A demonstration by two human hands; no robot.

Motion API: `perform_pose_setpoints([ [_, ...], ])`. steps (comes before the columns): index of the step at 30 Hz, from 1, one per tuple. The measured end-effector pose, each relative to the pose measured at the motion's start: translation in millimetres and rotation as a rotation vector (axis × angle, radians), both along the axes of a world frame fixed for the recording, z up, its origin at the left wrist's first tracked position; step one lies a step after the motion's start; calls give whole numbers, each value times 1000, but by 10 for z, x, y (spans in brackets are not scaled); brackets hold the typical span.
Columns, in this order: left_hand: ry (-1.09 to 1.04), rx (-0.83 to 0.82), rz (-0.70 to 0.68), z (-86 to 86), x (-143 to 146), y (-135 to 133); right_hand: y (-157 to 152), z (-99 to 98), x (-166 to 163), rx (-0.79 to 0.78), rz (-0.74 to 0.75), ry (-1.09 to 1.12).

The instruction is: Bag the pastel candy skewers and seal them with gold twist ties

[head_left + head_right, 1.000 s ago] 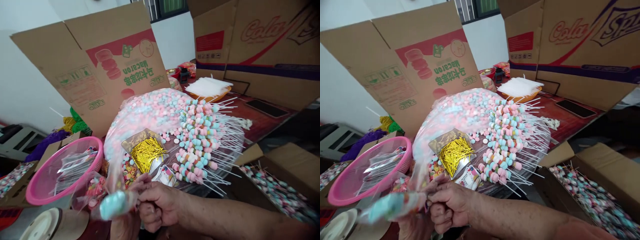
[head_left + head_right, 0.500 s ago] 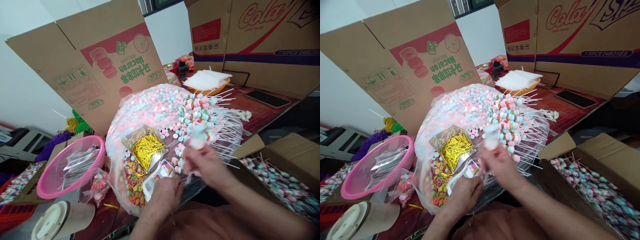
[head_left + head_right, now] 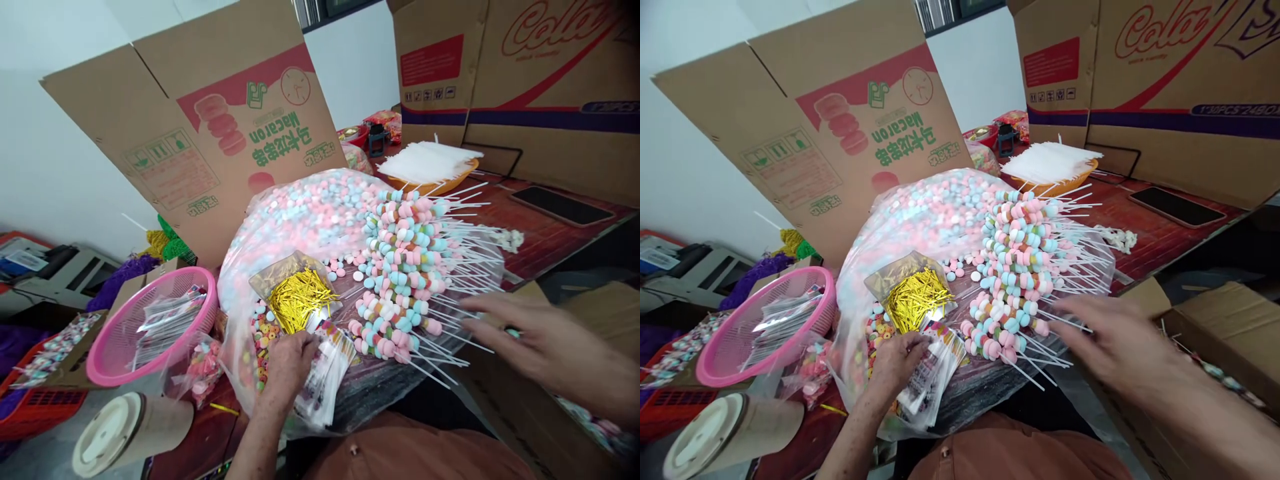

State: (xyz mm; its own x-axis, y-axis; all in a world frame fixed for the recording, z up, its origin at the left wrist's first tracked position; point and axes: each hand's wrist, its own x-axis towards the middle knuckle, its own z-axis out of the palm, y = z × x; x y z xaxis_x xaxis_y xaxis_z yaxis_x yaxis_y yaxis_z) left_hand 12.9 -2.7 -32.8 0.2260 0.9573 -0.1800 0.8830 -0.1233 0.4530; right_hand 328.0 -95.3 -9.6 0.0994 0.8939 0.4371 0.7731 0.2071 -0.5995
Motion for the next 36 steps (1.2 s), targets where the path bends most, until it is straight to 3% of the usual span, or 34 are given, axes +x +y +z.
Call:
perform_pose_setpoints([
  [2, -72, 22, -50, 89, -56, -3, 295, 110, -322, -1, 250, -131],
  [6, -107, 105, -218, 303, -142, -58, 784, 232, -1047, -19, 460, -223],
  [9, -178, 92, -308, 396, -174, -122, 920, 144, -1426, -81, 648, -229],
  [11, -214, 158, -235, 378, -175, -173, 897, 39, -1543, -181, 645, -140],
  [13, -247, 208, -104, 307, -151, -224, 814, -42, -1567, -312, 563, 6],
  [15, -316, 146, -42, 221, -106, -265, 712, -60, -1531, -387, 494, 134],
  [21, -451, -116, -308, 166, -29, -250, 540, 23, -1401, -285, 603, 244],
  [28, -479, -10, -151, 58, 22, -313, 493, -235, -1358, -197, 399, 110],
  [31, -504, 45, -205, 25, 73, -331, 475, -186, -1242, -268, 377, 161],
  [36, -518, 0, -297, 73, 117, -294, 448, -56, -1099, -443, 485, 412],
])
